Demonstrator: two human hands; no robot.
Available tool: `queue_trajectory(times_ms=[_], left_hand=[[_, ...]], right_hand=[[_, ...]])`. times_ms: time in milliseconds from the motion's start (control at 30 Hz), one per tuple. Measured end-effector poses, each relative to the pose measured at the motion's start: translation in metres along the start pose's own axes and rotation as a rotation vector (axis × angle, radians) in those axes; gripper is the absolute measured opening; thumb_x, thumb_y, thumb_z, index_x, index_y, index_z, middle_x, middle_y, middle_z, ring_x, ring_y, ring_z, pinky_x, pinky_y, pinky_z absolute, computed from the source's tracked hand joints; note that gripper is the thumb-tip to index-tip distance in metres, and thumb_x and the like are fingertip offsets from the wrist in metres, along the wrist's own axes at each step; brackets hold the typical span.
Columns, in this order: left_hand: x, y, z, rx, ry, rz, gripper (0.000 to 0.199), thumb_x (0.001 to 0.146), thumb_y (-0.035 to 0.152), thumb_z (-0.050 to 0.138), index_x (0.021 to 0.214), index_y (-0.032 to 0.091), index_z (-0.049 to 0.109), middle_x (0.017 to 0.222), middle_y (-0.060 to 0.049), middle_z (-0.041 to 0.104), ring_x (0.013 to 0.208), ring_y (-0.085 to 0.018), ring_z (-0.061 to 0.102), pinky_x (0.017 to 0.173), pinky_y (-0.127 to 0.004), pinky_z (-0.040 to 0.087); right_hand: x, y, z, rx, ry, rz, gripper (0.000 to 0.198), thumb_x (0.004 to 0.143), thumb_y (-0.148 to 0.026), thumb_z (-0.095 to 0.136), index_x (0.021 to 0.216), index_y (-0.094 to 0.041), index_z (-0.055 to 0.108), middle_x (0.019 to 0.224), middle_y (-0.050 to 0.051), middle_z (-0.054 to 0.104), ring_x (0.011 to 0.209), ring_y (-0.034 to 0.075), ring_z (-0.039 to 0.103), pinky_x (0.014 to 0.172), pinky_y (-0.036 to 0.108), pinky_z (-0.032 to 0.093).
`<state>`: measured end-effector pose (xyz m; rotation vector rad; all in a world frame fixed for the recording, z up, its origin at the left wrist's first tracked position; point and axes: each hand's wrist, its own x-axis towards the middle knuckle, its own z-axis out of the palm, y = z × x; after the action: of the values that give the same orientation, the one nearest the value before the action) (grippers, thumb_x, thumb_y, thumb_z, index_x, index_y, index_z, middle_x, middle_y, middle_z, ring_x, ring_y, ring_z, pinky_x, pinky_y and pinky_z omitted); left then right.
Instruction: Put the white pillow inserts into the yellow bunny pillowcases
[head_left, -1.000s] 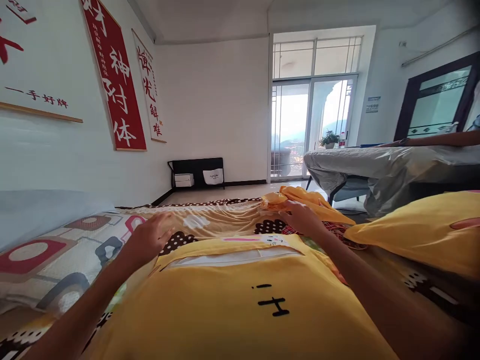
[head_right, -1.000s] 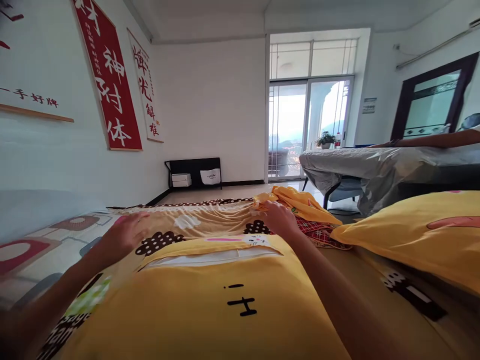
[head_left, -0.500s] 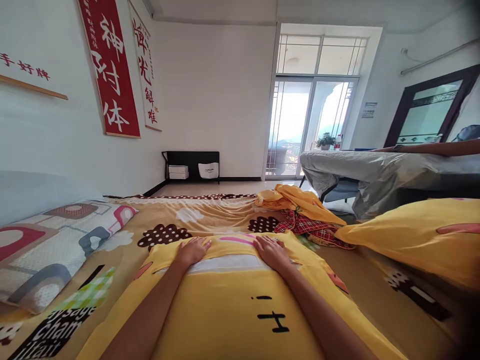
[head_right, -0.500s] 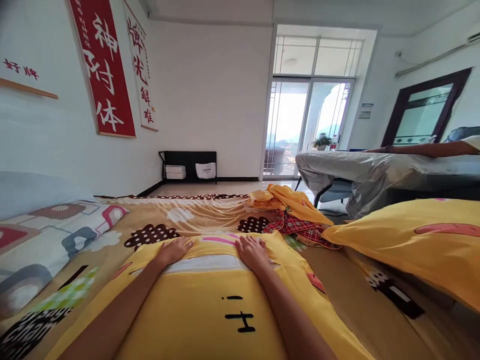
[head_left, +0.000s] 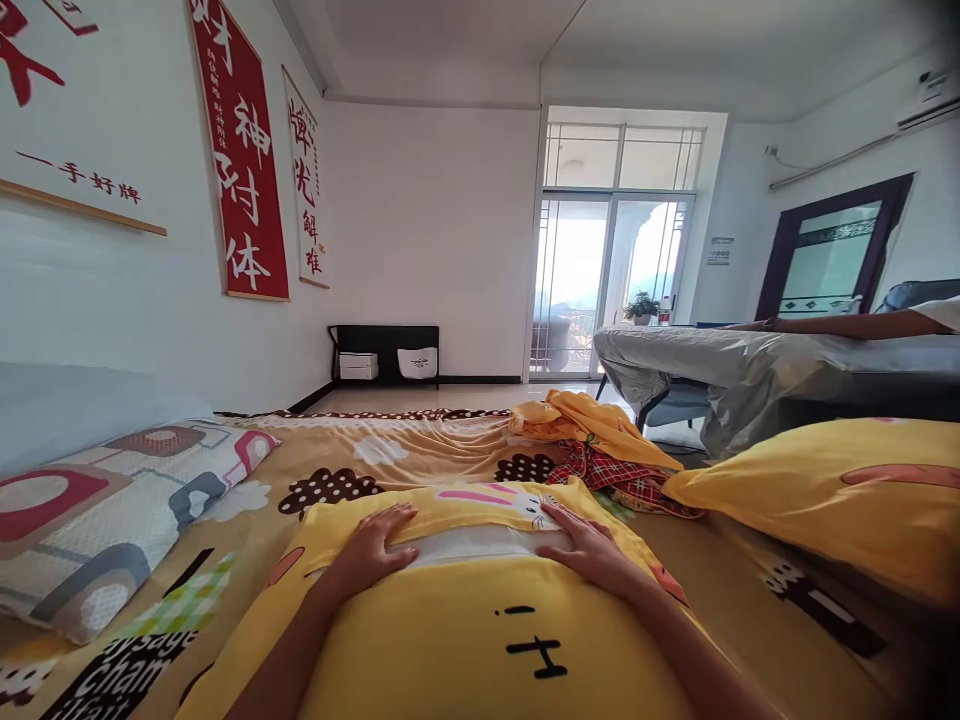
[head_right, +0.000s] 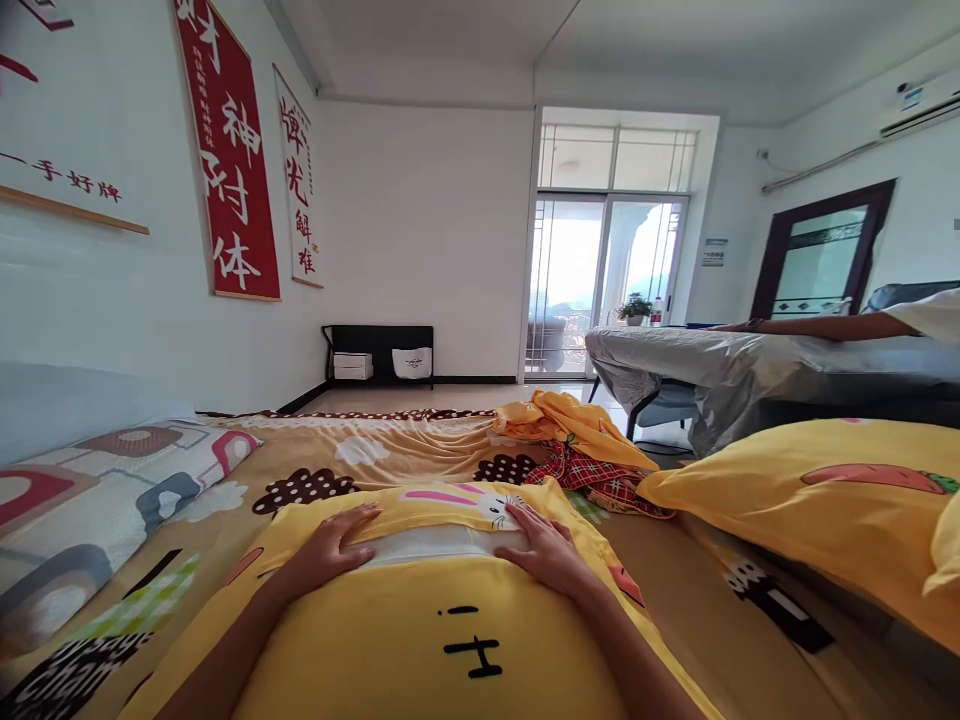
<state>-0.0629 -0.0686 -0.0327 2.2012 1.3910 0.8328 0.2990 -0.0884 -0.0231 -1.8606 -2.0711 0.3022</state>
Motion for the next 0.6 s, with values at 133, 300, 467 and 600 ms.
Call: queue_trajectory(times_ms=[133, 300, 467, 600], left_hand=[[0.005, 0.002, -0.003, 0.114, 0.077, -0.144, 0.060, 0.071, 0.030, 0.060, 0.129, 0.019, 0.056, 0.137, -0.010, 0.052, 0.128, -0.029, 0.045, 0.110, -0.042, 0.027], [-0.006, -0.011, -0.015, 0.366, 0.108, -0.246, 0.056, 0.073, 0.013, 0.047, 0.128, 0.018, 0.056, 0.137, -0.009, 0.052, 0.129, -0.025, 0.045, 0.110, -0.042, 0.028], [-0.024, -0.038, -0.035, 0.455, 0.066, -0.390, 0.061, 0.075, 0.007, 0.038, 0.135, 0.017, 0.049, 0.139, -0.008, 0.051, 0.127, -0.019, 0.048, 0.105, -0.032, 0.035], [-0.024, -0.026, -0.064, 0.563, 0.004, -0.572, 0.049, 0.076, 0.008, 0.039, 0.117, 0.018, 0.064, 0.118, -0.015, 0.065, 0.105, -0.031, 0.063, 0.086, -0.045, 0.048]], right_hand=[[0.004, -0.003, 0.006, -0.118, 0.081, 0.151, 0.061, 0.079, -0.036, 0.043, 0.138, -0.021, 0.045, 0.143, 0.008, 0.045, 0.133, 0.027, 0.038, 0.110, 0.046, 0.023], [0.004, 0.018, 0.001, -0.216, 0.129, 0.259, 0.054, 0.078, -0.023, 0.040, 0.131, -0.019, 0.051, 0.139, 0.011, 0.050, 0.128, 0.028, 0.044, 0.101, 0.052, 0.031], [-0.001, 0.015, -0.004, -0.322, 0.099, 0.353, 0.050, 0.079, -0.014, 0.040, 0.127, -0.022, 0.053, 0.134, 0.011, 0.053, 0.122, 0.028, 0.049, 0.093, 0.051, 0.038], [0.008, -0.017, -0.020, -0.439, 0.094, 0.403, 0.042, 0.081, -0.005, 0.038, 0.114, -0.016, 0.062, 0.115, 0.017, 0.064, 0.107, 0.031, 0.060, 0.084, 0.052, 0.041]])
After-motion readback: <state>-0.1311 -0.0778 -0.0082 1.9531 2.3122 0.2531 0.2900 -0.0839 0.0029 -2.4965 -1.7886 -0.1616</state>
